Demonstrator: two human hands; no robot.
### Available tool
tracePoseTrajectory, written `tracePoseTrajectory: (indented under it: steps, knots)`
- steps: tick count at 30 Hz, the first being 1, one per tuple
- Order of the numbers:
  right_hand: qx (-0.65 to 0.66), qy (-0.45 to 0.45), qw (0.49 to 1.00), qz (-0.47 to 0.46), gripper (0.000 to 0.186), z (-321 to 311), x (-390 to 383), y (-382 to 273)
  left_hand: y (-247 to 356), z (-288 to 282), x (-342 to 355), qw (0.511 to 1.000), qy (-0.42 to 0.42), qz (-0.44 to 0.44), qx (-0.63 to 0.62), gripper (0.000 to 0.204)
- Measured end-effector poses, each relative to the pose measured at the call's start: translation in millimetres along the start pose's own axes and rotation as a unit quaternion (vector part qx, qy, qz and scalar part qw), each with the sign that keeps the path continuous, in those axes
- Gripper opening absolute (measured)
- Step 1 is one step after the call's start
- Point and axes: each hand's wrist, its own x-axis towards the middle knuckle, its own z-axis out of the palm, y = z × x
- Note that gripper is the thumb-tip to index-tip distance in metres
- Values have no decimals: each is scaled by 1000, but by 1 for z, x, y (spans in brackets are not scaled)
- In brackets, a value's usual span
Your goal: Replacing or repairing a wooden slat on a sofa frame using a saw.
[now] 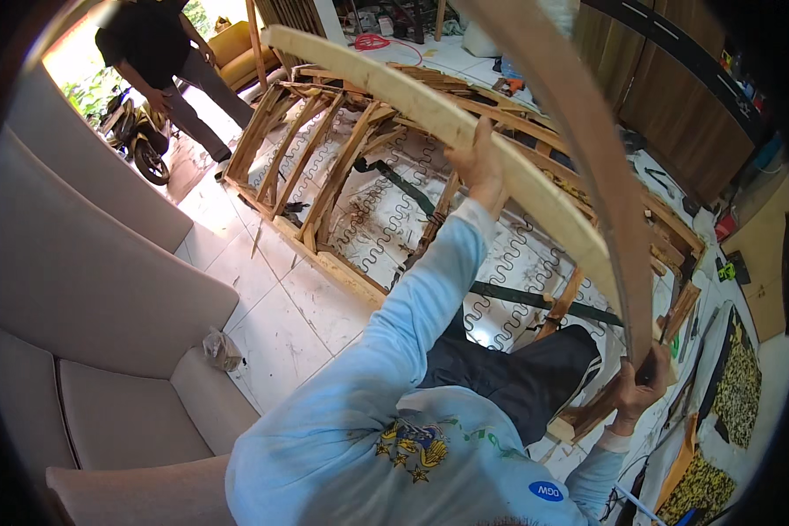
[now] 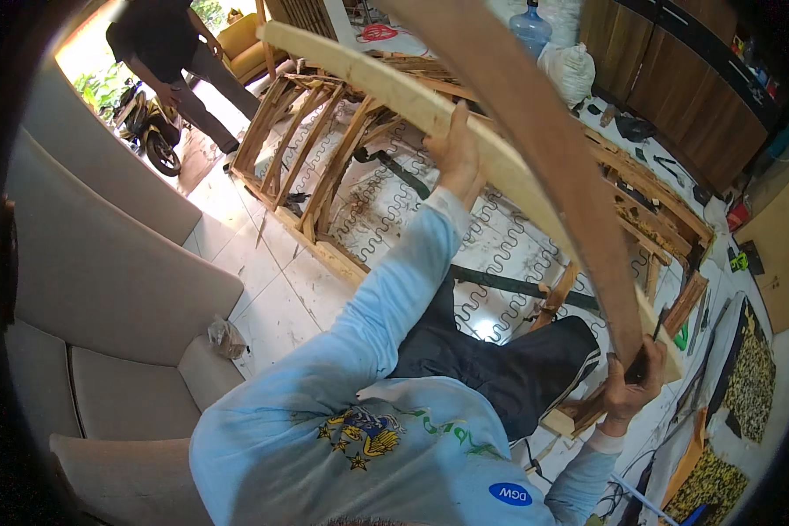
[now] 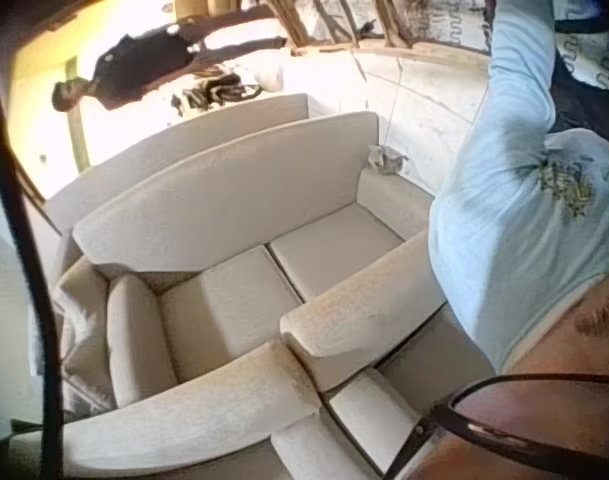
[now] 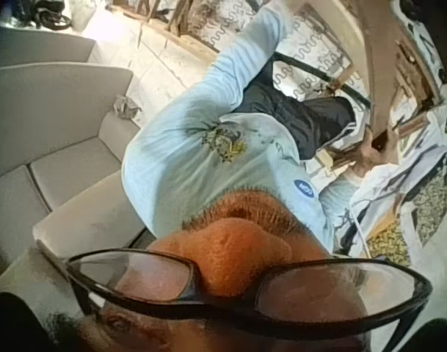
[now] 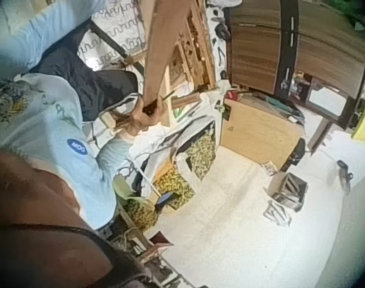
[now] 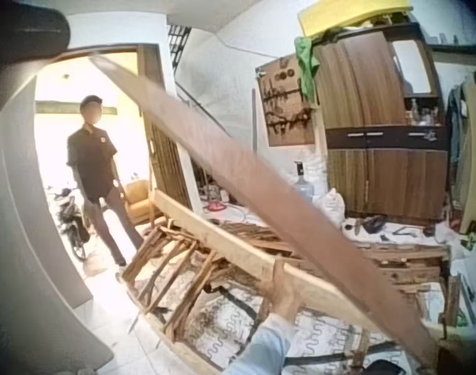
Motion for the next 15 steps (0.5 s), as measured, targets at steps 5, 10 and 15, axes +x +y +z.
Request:
tracePoseTrajectory:
  steps: [5, 10, 15]
  knots:
    - [-18, -64, 998, 5, 48, 15, -4, 4, -37, -70, 40, 958, 157, -39, 235, 92]
    - [-63, -120, 990, 31, 44, 32, -16, 20, -50, -92, 63, 950, 157, -97, 253, 101]
    - [-99, -147, 984, 28, 43, 43, -8, 19, -71, -104, 88, 879, 179, -163, 411, 108]
